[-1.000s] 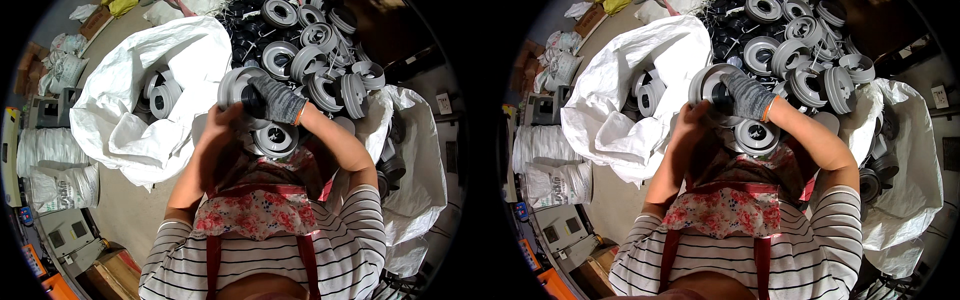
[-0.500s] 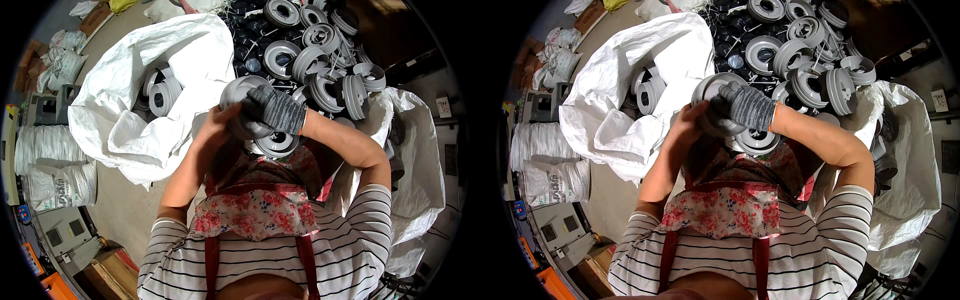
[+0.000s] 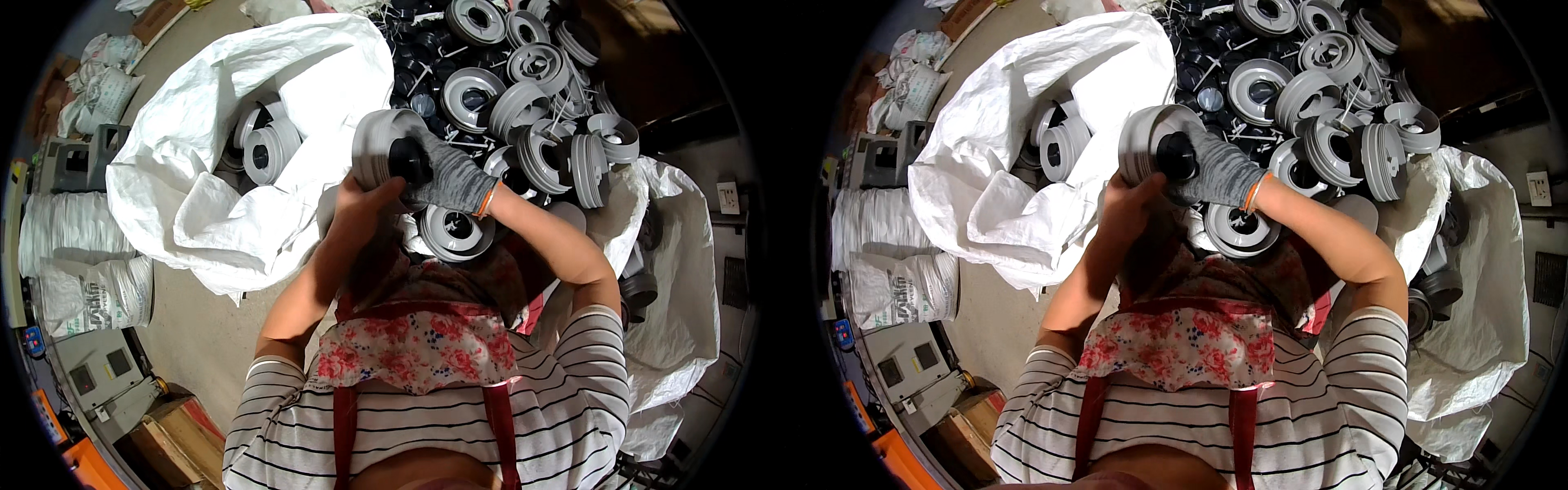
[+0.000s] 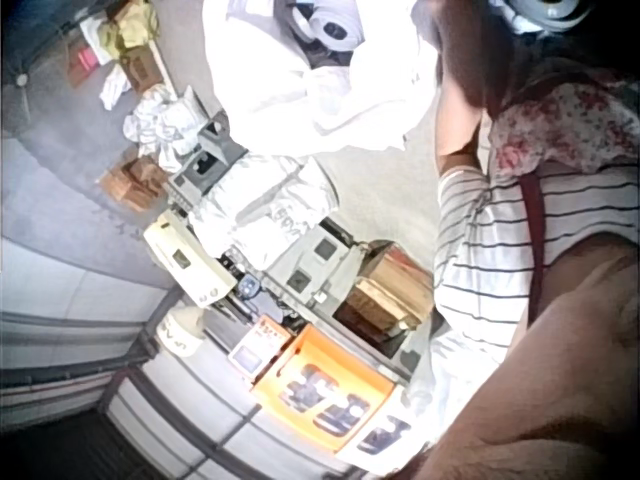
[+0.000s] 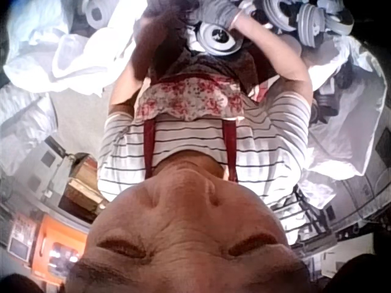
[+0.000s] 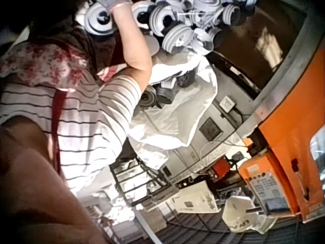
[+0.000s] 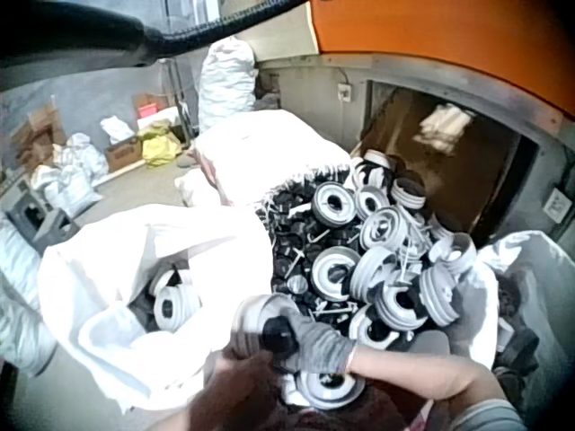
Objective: The person sorts gray circular plastic parts from a large pile into a white sack. They pick up the parts by hand, inspect them, and place them into the sack, repeating this process continuously.
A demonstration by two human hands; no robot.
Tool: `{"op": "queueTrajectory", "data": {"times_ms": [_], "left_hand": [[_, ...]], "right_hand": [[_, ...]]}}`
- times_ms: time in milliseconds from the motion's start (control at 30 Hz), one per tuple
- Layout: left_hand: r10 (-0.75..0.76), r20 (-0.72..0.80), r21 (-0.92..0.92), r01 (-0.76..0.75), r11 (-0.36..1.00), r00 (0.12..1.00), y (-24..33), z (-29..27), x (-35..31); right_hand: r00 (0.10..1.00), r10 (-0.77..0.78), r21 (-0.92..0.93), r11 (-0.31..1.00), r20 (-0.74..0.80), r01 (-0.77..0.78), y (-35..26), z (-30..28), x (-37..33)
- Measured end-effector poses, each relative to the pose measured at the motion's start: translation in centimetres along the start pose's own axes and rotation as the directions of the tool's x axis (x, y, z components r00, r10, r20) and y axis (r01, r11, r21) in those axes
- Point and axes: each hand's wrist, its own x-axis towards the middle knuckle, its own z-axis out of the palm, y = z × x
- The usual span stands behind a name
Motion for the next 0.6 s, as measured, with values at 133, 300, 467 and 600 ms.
{"op": "queueTrajectory", "data": {"times_ms": [133, 300, 467, 600], "left_hand": [[0.275, 0.048, 0.332, -0.275, 0.903, 0.96, -2.8, -2.0, 1.3], [0.831, -0.006, 0.886, -0.382, 0.263, 0.557, 3.1, -4.8, 4.7], [0.697, -0.066, 0.581, -0.541, 0.609, 0.714, 3.8, -3.9, 5.0], [0.045, -0.035, 0.076, -0.042, 0.996, 0.998, -1.3, -0.7, 6.4]], "right_hand": [[0.724, 0.49, 0.575, 0.444, 0.485, -0.687, -1.5, -1.4, 1.8], [0.955, 0.281, -0.21, 0.943, 0.093, -0.257, 3.4, -1.0, 4.7], [0.879, 0.465, -0.787, 0.581, 0.11, -0.209, 15.0, -1.8, 4.6], [0.995, 0.008, -0.636, 0.77, 0.1, 0.058, 11.4, 0.0, 3.0]]}}
